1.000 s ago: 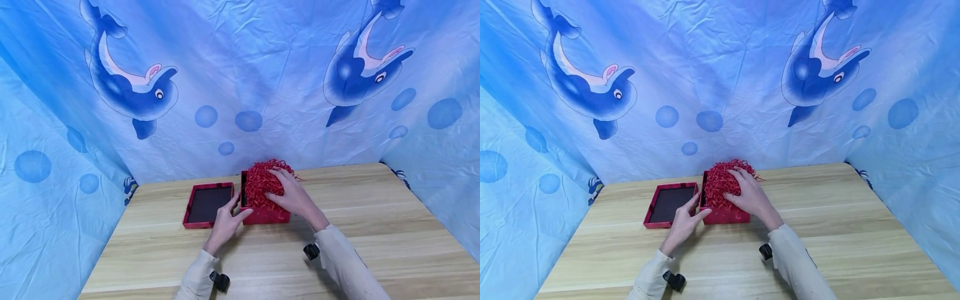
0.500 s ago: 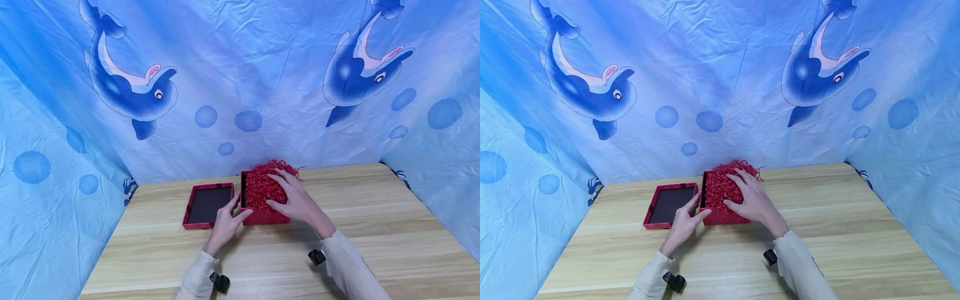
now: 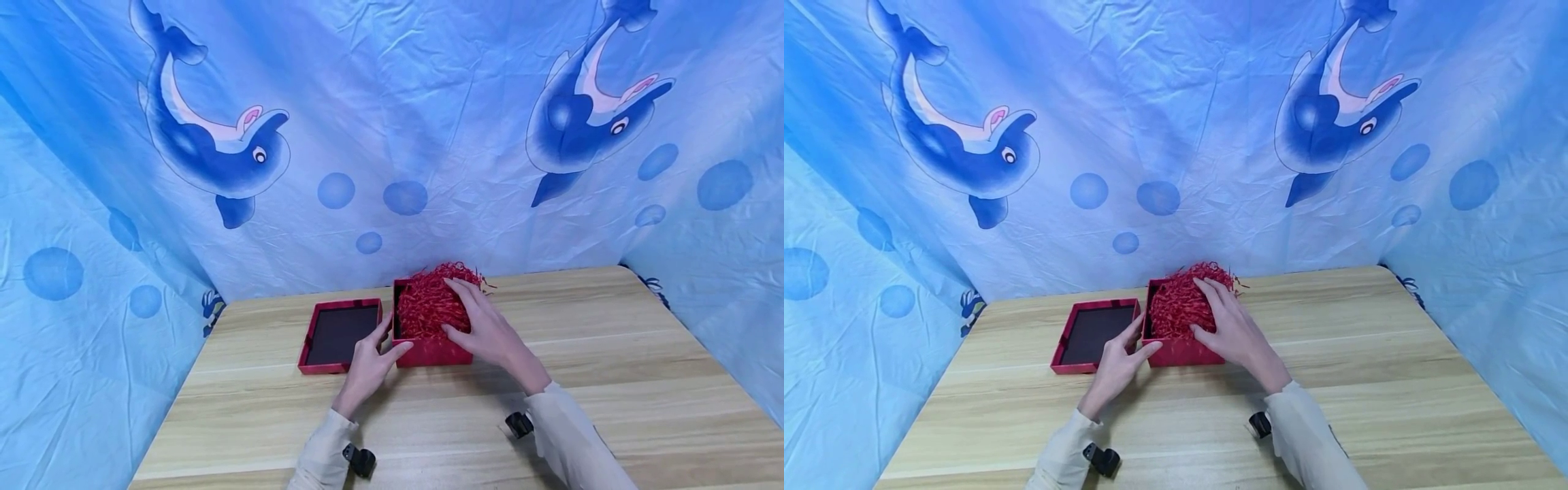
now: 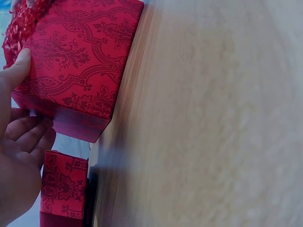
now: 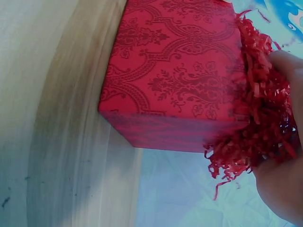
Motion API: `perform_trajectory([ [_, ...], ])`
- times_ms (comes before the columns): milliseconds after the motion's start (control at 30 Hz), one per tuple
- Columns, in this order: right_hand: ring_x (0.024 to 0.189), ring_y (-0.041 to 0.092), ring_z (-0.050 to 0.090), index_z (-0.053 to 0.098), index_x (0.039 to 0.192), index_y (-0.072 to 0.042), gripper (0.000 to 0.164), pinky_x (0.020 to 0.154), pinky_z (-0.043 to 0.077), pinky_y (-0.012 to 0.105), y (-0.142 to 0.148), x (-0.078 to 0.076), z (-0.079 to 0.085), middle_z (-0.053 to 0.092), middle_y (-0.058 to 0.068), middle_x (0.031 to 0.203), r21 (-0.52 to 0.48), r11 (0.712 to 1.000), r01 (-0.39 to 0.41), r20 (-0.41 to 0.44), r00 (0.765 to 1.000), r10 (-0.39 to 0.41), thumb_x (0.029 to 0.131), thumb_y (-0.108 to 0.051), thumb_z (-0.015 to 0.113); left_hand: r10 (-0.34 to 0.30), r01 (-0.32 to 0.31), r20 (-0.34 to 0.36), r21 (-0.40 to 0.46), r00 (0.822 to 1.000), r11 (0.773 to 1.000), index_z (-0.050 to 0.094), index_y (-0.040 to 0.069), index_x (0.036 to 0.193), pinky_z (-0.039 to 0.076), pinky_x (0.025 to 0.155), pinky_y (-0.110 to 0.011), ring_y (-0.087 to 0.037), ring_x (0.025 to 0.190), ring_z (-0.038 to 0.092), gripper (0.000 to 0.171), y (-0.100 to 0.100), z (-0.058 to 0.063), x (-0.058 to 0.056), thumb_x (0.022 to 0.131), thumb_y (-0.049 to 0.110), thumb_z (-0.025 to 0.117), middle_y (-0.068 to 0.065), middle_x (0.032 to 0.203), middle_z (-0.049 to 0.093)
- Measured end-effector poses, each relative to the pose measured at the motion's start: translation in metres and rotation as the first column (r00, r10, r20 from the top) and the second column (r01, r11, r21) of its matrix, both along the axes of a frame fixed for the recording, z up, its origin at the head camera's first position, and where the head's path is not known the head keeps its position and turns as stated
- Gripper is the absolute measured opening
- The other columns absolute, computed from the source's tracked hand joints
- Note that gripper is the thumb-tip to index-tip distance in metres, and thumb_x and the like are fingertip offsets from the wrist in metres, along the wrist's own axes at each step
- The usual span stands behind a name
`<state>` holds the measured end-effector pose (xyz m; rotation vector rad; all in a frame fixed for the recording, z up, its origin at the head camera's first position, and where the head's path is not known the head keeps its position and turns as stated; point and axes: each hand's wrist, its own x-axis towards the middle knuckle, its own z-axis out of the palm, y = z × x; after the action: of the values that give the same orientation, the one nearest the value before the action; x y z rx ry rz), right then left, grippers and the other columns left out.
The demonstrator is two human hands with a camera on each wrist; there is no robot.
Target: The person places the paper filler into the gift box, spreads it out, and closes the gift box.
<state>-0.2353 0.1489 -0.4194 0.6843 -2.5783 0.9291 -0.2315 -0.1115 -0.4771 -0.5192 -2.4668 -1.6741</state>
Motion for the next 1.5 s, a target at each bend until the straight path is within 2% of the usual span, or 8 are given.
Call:
perform_trajectory([
  [167,0.135,0.039,0.051,0.042,0.156,-0.008,0.077,0.105,0.046,0.060,-0.004,-0.004,-0.003,0.048,0.016,0.150,-0.028,1.000,-0.014,-0.039,0.999,0.013,0.092,-0.020,0.081,0.000,0.000,-0.001,0.003,1.000,1.000,0.042,0.008,0.158,0.046,0.105,-0.055,-0.044,0.132,0.053,0.072,0.000,0.000,0.000,0.098,0.030,0.075,-0.017,0.158,0.043],
  [367,0.129,0.040,0.055,0.051,0.149,-0.004,0.067,0.103,0.048,0.058,-0.015,-0.010,-0.005,0.050,0.018,0.146,-0.038,0.999,-0.011,-0.032,0.999,0.010,0.093,-0.022,0.081,-0.001,0.001,0.004,-0.001,1.000,1.000,0.042,0.007,0.158,0.046,0.106,-0.055,-0.042,0.134,0.052,0.073,0.000,0.001,0.001,0.097,0.030,0.075,-0.016,0.159,0.042],
  [600,0.118,0.034,0.063,0.062,0.137,-0.003,0.049,0.095,0.054,0.054,-0.024,-0.015,-0.008,0.060,0.014,0.134,0.072,0.997,0.011,-0.022,1.000,-0.009,0.098,-0.030,0.075,0.001,-0.001,0.009,-0.007,1.000,1.000,0.042,0.007,0.158,0.046,0.106,-0.055,-0.041,0.133,0.053,0.074,0.000,0.001,0.002,0.097,0.030,0.076,-0.016,0.159,0.042],
  [767,0.119,0.035,0.063,0.064,0.136,-0.001,0.049,0.096,0.053,0.055,-0.028,-0.020,-0.003,0.063,0.018,0.133,0.151,0.989,0.009,0.048,0.999,-0.017,0.100,-0.034,0.071,-0.002,0.002,0.012,0.000,1.000,1.000,0.042,0.009,0.158,0.045,0.107,-0.055,-0.041,0.134,0.052,0.073,-0.001,0.000,0.001,0.097,0.030,0.076,-0.013,0.160,0.042],
  [933,0.119,0.037,0.063,0.065,0.134,0.003,0.050,0.099,0.053,0.052,-0.032,-0.030,0.005,0.066,0.022,0.129,0.211,0.977,-0.003,0.135,0.991,-0.026,0.099,-0.032,0.073,-0.008,0.008,0.014,0.012,1.000,1.000,0.042,0.010,0.159,0.045,0.107,-0.054,-0.041,0.135,0.052,0.074,-0.001,0.000,-0.001,0.097,0.031,0.076,-0.012,0.159,0.042],
  [1200,0.093,0.026,0.064,0.068,0.124,0.006,0.046,0.083,0.055,0.041,-0.041,-0.041,0.010,0.070,0.013,0.102,0.292,0.956,-0.017,0.204,0.978,-0.044,0.095,-0.028,0.079,-0.012,0.011,0.028,0.005,1.000,1.000,0.042,0.011,0.159,0.047,0.106,-0.052,-0.040,0.135,0.051,0.076,0.000,0.003,0.000,0.096,0.038,0.076,-0.013,0.159,0.043],
  [1333,0.100,0.030,0.066,0.067,0.127,0.006,0.048,0.088,0.056,0.044,-0.042,-0.041,0.010,0.070,0.017,0.109,0.290,0.957,-0.009,0.216,0.975,-0.056,0.096,-0.029,0.078,-0.003,0.004,0.027,-0.001,1.000,1.000,0.042,0.011,0.159,0.047,0.105,-0.053,-0.039,0.135,0.051,0.076,0.000,0.004,-0.001,0.096,0.038,0.076,-0.014,0.158,0.044],
  [1500,0.131,0.040,0.055,0.057,0.142,0.006,0.061,0.106,0.046,0.055,-0.043,-0.034,0.012,0.058,0.026,0.140,0.264,0.964,-0.034,0.303,0.952,-0.050,0.102,-0.039,0.068,-0.001,0.000,0.037,0.003,0.999,1.000,0.043,0.012,0.159,0.046,0.106,-0.053,-0.041,0.135,0.051,0.075,-0.001,0.003,-0.001,0.096,0.035,0.077,-0.015,0.157,0.045],
])
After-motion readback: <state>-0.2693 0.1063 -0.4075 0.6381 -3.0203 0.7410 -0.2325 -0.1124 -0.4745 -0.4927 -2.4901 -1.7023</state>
